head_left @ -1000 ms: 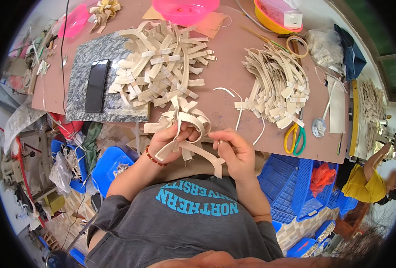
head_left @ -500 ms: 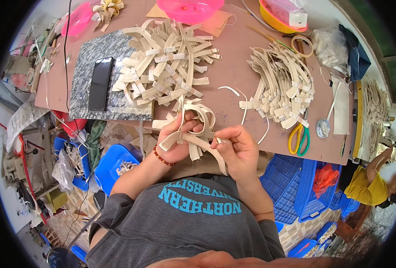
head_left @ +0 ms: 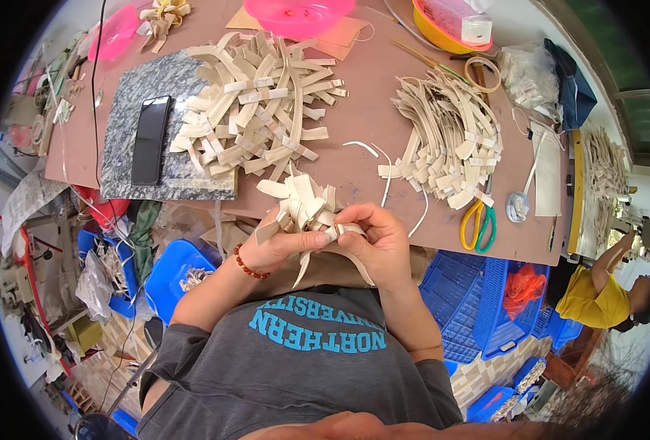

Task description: The person cuts beige fabric strips into smaller pieces using yellow-handled scissors and then folds the cut pieces into a small bundle. The workspace is cluttered with piles of fabric strips and various tools.

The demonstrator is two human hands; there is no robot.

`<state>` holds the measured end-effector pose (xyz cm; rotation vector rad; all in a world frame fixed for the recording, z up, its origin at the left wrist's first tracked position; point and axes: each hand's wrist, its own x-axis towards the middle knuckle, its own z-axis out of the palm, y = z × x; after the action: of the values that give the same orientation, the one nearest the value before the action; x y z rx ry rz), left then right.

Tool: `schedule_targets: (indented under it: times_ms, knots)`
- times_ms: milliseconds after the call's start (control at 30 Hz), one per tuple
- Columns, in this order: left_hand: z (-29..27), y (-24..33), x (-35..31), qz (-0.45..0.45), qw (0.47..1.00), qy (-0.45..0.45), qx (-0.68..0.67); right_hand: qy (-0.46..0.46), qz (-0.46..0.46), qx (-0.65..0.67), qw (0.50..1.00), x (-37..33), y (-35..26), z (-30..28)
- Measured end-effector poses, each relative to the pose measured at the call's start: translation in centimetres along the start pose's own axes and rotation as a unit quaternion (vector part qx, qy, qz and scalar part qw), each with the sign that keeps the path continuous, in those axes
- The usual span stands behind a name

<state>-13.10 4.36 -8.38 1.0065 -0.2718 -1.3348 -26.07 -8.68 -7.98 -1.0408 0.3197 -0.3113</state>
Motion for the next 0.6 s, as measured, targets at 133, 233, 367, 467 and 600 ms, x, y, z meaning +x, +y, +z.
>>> schedule_targets:
  times_ms: [133, 233, 367, 467, 600]
  knots:
    - [0.3, 0.6, -0.2, 0.005, 1.0, -0.019, 0.021, -0.021, 0.007, -0.019, 1.0, -0.1, 0.1, -0.5]
    - [-0.3, 0.3, -0.2, 0.01, 0.999, -0.047, 0.022, -0.027, 0.003, -0.05, 0.998, 0.0, 0.2, -0.7]
    - [0.2, -0.2, -0.3, 0.012, 1.0, -0.004, -0.013, -0.039, 0.034, 0.017, 0.999, 0.0, 0.0, -0.8]
    - [0.7, -0.3, -0.3, 0.005, 0.999, 0.014, -0.041, -0.052, 0.054, 0.077, 0.994, -0.2, 0.9, -1.1]
    - [0.7, -0.7, -0.1, 0.019, 0.998, 0.016, -0.053, -0.033, 0.015, 0.07, 0.997, -0.4, 1.8, -0.9]
